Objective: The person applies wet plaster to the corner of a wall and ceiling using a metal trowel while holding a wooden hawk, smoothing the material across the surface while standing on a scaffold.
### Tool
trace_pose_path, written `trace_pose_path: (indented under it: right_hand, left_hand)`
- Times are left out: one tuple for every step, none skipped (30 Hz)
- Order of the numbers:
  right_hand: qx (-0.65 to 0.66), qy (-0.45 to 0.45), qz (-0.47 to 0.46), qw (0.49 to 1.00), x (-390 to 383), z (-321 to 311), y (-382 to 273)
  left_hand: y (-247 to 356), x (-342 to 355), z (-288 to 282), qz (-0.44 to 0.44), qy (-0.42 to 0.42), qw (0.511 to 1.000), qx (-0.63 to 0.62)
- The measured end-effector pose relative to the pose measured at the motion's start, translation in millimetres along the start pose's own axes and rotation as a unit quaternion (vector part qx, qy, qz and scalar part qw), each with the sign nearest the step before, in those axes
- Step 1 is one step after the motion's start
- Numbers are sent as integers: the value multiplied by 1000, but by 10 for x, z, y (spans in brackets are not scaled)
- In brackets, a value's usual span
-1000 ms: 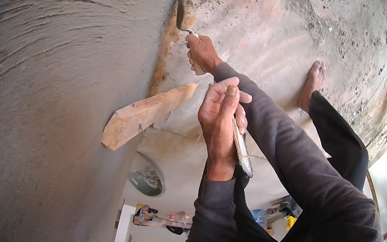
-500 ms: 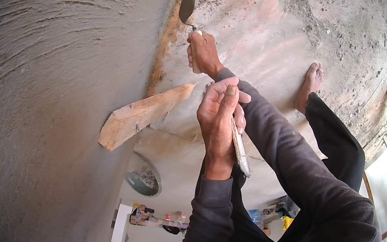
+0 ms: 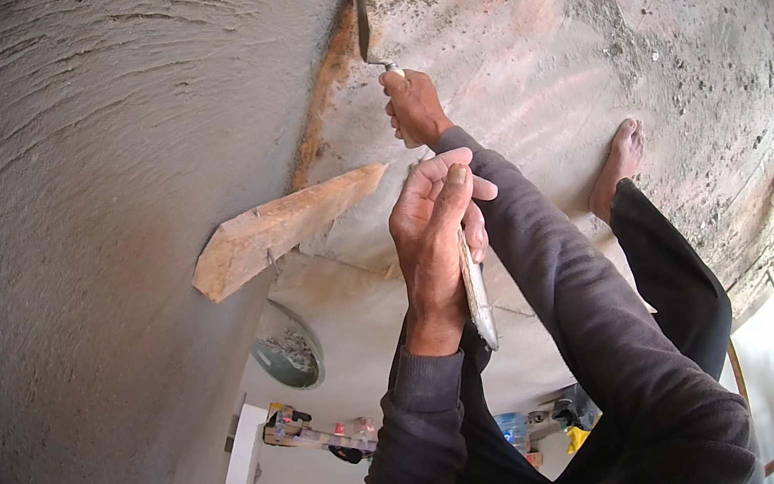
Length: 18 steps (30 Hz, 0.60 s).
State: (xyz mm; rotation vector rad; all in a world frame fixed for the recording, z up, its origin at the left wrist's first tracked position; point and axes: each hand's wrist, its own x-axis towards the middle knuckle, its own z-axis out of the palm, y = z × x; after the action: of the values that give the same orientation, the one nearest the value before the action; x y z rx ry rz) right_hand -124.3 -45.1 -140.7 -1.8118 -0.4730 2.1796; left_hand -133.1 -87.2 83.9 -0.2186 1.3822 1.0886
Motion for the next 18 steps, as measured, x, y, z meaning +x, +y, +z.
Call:
trace_pose_path:
  right_hand:
    - [14,22,-3,1000,1,-27,15]
    - [29,43,-4,999,-25,-37,17]
    - [38,72,-2,997,-65,-58,27]
    - [1,58,-16,998,-104,-82,35]
    - [-35,45,-30,998,-135,-109,46]
    - [-71,31,-44,996,-153,-128,49]
    - [-95,12,-43,994,-153,-133,43]
    - [-121,-4,-41,992,-140,-157,38]
    - [-146,-21,-39,988,-127,-183,31]
    - [-145,-28,-39,988,-123,-251,14]
    - [-142,-36,-41,988,-104,-348,-19]
    - [-142,-43,-44,988,-62,-491,-47]
    - [-144,-5,-22,989,6,-634,-84]
    - [-141,28,-24,989,2,-769,-115]
    - [-133,54,-29,989,-35,-869,-148]
    - [-104,65,-23,992,-71,-931,-159]
    - [-69,106,-49,991,-146,-970,-191]
    - [-33,146,-74,986,-231,-998,-220]
  left_hand:
    - [-1,1,4,1,-1,1000,-3]
    - [-3,-3,-3,2,0,1000,-2]
    - [-6,-5,-11,4,1,1000,0]
    - [-10,-8,-14,5,2,1000,2]
    - [-8,-11,-11,3,4,1000,-5]
    - [-3,-14,-3,0,7,1000,-11]
    - [1,-16,5,-2,10,1000,-16]
    - [-9,-12,13,-1,9,1000,-16]
    - [-18,-6,20,0,9,1000,-15]
    - [-29,-2,26,1,8,1000,-14]
    - [-28,1,23,-1,8,1000,-13]
    - [-41,2,29,-3,7,1000,-13]
    - [-45,1,40,-6,5,1000,-14]
    - [-46,1,41,-4,5,1000,-8]
    - [-29,-9,38,-1,8,1000,-1]
    - [-19,-15,36,2,10,1000,6]
    - [-38,-15,36,-2,2,1000,-4]
    - [-81,-6,35,-7,-5,1000,-14]
